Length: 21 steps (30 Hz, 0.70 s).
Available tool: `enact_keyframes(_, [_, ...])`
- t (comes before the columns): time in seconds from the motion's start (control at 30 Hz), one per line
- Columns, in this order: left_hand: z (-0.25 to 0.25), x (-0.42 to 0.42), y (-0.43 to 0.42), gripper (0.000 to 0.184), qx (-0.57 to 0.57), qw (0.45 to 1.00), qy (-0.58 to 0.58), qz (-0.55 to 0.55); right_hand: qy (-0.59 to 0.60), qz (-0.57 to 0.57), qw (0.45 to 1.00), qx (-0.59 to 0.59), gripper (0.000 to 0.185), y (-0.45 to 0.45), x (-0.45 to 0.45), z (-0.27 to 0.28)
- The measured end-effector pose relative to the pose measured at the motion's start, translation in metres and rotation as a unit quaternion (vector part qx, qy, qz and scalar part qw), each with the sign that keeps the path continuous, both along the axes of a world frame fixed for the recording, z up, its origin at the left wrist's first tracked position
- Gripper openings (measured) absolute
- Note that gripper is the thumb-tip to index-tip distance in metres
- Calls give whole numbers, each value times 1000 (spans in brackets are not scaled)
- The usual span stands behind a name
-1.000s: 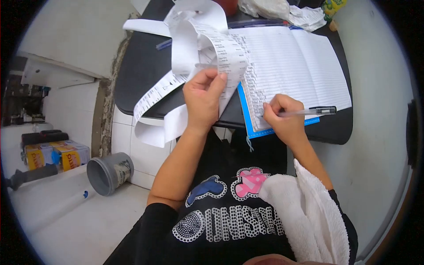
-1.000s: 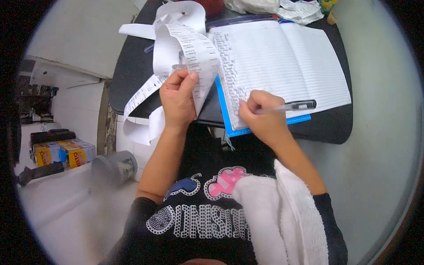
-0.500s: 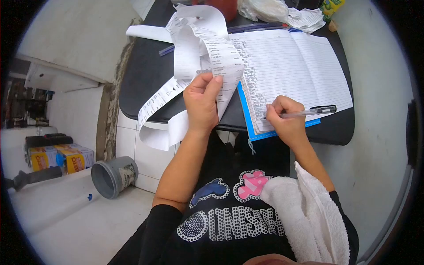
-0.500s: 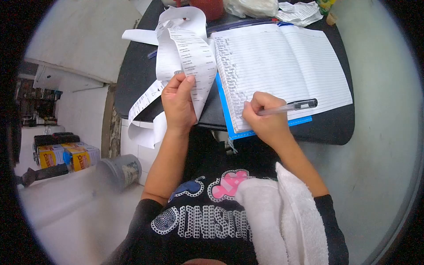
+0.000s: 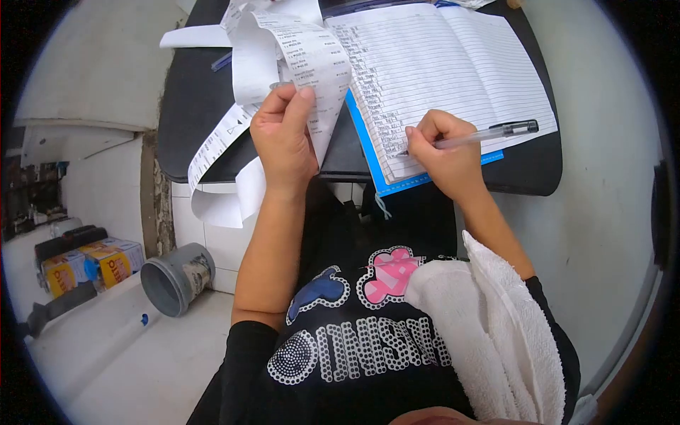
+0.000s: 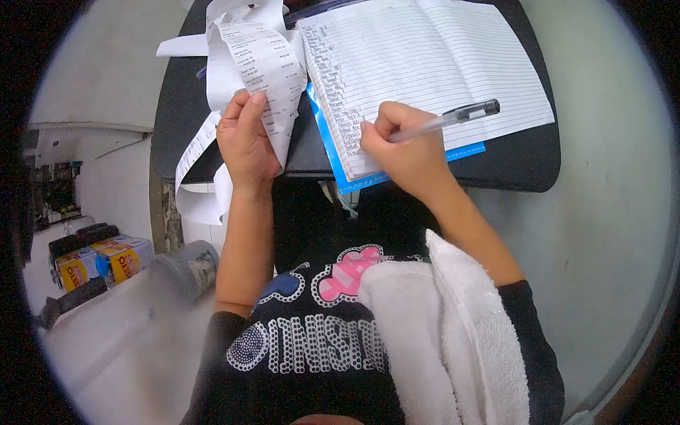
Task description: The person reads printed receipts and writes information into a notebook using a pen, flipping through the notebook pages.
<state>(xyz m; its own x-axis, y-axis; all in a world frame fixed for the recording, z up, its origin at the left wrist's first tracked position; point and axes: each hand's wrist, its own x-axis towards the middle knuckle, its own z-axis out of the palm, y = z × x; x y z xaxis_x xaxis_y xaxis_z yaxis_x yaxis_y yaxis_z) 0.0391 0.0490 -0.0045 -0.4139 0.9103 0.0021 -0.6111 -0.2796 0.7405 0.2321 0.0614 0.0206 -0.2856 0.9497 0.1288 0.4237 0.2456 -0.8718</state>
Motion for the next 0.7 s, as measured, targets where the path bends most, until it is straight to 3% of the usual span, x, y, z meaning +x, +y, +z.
enact_keyframes(0.7, [-6, -3, 0, 14, 18, 999, 43, 7, -5, 11, 1000, 23, 24, 0, 2, -1])
